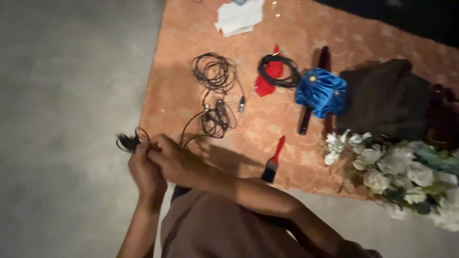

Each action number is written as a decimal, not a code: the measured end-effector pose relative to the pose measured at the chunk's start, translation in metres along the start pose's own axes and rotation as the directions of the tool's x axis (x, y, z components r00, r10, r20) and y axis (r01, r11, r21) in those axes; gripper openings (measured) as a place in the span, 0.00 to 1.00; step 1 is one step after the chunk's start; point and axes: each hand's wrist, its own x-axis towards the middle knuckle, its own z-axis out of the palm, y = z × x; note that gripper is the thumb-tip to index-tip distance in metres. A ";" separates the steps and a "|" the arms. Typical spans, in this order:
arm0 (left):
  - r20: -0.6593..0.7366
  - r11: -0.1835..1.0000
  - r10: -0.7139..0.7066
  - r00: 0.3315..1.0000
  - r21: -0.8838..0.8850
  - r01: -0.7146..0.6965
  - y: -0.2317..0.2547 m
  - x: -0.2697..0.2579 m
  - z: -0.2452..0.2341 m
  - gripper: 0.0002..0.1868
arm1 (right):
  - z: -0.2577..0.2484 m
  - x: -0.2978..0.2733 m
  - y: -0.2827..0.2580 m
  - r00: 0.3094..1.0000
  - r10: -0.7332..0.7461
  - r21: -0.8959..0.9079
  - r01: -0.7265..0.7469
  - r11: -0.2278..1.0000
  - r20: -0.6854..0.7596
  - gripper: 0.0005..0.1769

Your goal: Organize and coil various black cables on a table.

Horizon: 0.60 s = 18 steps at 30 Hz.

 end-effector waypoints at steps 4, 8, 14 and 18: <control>-0.114 0.940 0.270 0.956 0.245 -0.236 0.019 -0.012 0.033 0.14 | -0.003 0.001 0.005 0.987 -0.044 0.118 0.062 0.991 -0.155 0.17; -0.094 0.920 0.373 0.923 0.165 -0.355 0.025 0.001 0.037 0.16 | -0.032 0.007 -0.002 0.969 -0.031 0.231 0.090 0.969 -0.247 0.28; 0.067 0.917 0.388 0.919 -0.133 -0.377 0.079 0.012 0.042 0.19 | -0.034 -0.013 0.135 0.955 0.053 -0.060 -0.074 0.995 -0.293 0.24; 0.157 0.903 0.423 0.893 -0.153 -0.401 0.126 0.013 0.061 0.19 | -0.064 -0.025 0.158 0.977 0.060 -0.181 -0.099 0.979 -0.206 0.27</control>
